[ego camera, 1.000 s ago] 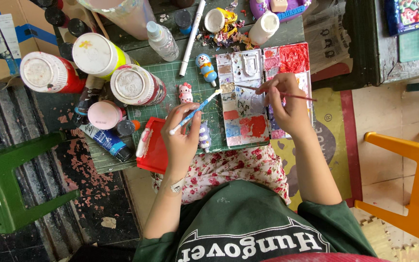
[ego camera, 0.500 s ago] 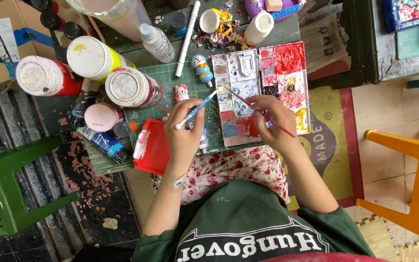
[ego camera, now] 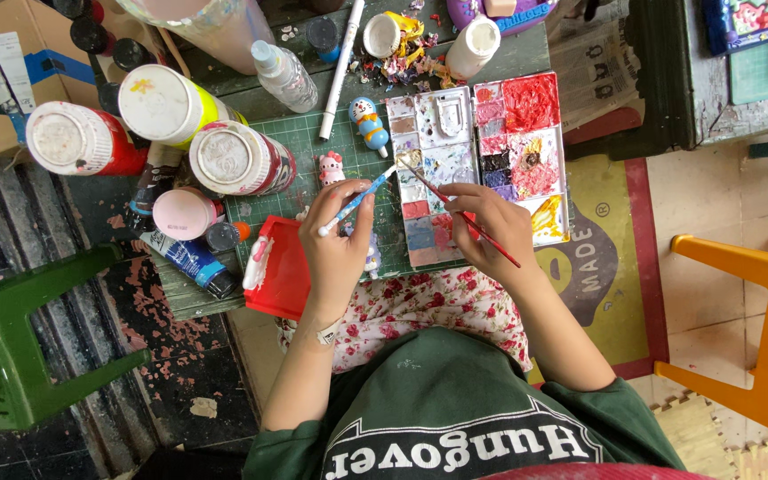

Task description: The person paints small figurines using a paintbrush and a palette of acrylic paints. They dip the brush into the palette, apply paint to the figurines, and occasionally clean the brush in a water container. The figurines are placed on a cutting mat on the workbench.

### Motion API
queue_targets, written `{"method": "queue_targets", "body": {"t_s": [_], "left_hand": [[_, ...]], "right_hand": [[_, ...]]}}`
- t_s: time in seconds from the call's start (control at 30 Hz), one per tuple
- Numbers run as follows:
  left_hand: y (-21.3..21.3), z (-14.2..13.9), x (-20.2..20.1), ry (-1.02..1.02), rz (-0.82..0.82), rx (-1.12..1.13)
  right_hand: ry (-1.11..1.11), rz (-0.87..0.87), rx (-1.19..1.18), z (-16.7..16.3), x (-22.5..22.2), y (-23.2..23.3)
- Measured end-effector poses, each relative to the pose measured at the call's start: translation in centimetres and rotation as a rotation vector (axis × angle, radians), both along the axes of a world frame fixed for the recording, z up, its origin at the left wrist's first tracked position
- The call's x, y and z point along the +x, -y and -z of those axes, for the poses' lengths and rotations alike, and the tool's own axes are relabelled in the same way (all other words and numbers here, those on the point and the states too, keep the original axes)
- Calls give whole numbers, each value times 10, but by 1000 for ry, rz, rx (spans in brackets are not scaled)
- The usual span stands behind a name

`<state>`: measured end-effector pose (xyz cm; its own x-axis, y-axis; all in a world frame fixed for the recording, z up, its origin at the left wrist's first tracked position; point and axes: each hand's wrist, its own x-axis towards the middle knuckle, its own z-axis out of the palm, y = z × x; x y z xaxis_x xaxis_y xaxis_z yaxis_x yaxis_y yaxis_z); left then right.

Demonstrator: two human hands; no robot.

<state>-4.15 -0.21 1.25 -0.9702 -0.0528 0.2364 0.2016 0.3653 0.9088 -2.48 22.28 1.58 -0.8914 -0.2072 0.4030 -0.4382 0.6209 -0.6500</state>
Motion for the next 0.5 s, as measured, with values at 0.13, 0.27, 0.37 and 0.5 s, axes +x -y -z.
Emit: {"method": "queue_targets", "body": {"t_s": [0.13, 0.27, 0.37, 0.5], "left_hand": [[0, 0, 0, -6, 2, -3], [0, 1, 1, -5, 4, 20], [1, 2, 2, 19, 5, 53], [0, 4, 2, 66, 15, 149]], "right_hand": [[5, 8, 26, -1, 1, 0], [-10, -13, 5, -1, 0, 0], [-17, -29, 7, -2, 0, 0], [-16, -39, -3, -3, 2, 0]]}}
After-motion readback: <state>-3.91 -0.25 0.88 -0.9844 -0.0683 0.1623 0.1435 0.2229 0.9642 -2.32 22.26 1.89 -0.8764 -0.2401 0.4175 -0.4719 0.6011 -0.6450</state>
